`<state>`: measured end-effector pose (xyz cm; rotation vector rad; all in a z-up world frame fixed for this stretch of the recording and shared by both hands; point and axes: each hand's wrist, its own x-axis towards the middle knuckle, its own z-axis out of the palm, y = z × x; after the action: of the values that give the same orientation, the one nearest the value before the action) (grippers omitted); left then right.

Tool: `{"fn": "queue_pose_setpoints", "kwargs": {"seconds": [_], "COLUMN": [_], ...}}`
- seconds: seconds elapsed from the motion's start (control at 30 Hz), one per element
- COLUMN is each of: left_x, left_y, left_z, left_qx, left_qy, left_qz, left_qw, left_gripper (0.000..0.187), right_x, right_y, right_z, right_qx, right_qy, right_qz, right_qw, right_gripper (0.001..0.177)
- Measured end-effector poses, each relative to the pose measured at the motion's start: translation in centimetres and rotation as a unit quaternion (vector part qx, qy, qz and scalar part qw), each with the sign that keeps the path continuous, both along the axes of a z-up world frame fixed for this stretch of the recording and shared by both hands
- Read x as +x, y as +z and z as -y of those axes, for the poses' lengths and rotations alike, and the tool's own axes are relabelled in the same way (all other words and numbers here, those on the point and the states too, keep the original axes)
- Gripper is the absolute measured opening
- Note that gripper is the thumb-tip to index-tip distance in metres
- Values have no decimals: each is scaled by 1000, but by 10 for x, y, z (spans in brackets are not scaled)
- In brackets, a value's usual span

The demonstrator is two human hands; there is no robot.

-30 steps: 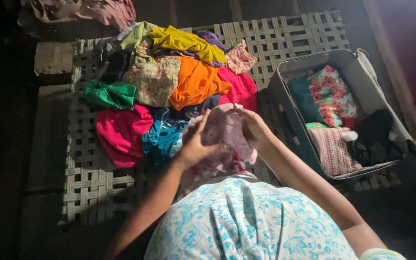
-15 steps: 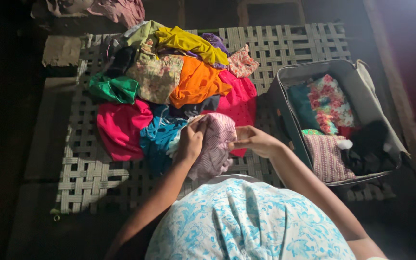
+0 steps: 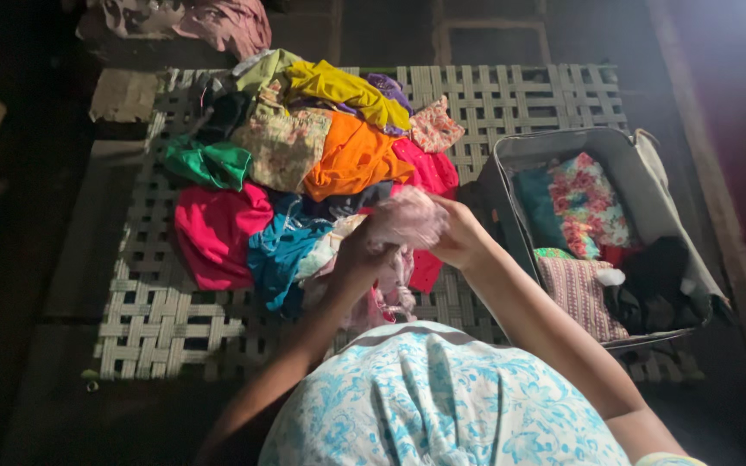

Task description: The person folds various colorful garments by hand and places them into an open suitcase. The person handles shirts and other clothing items one at a time, folding them neatly and stacking them inside the suitcase.

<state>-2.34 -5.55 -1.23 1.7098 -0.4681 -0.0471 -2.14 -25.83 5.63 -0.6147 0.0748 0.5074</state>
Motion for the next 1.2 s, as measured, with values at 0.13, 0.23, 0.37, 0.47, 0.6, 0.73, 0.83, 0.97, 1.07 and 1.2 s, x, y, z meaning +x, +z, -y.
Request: {"fn": "queue_pose_setpoints", "kwargs": {"seconds": [0.13, 0.23, 0.37, 0.47, 0.6, 0.73, 0.83, 0.97, 1.07, 1.2], "left_x": [33, 51, 49, 33, 18, 19, 20, 31, 55, 87], "left_y": [-54, -80, -50, 0, 50, 75, 83, 79, 57, -1], "left_z": [-1, -6, -9, -13, -13, -12, -15, -38, -77, -149], "left_qx": [18, 2, -131, -264, -296, -368, -385, -309, -166, 111], "left_qy": [80, 94, 138, 143, 103, 94, 99, 156, 250, 393], "left_qz": [-71, 14, -218, -340, -271, -246, -222, -46, 44, 48], "left_qw": [994, 995, 957, 891, 910, 892, 891, 937, 953, 912], "left_gripper": [31, 33, 36, 39, 28, 32, 34, 60, 87, 94], "right_x": [3, -8, -27, -35, -42, -45, -45, -38, -39, -49], "right_y": [-2, -13, -35, -48, -56, -77, -111, -158, -164, -114], "right_z": [1, 5, -2, -15, -28, -40, -43, -31, -2, 36], "right_qx": [10, -139, -308, -472, -570, -624, -660, -663, -685, -586], "right_qy": [-68, -107, -47, 38, 136, 39, 12, 88, 70, -63], "right_qz": [77, 87, 175, 265, 262, 464, 505, 441, 394, 328], "right_qw": [995, 981, 934, 840, 767, 628, 557, 598, 609, 739], "right_gripper": [57, 46, 30, 23, 37, 41, 47, 36, 24, 36]}}
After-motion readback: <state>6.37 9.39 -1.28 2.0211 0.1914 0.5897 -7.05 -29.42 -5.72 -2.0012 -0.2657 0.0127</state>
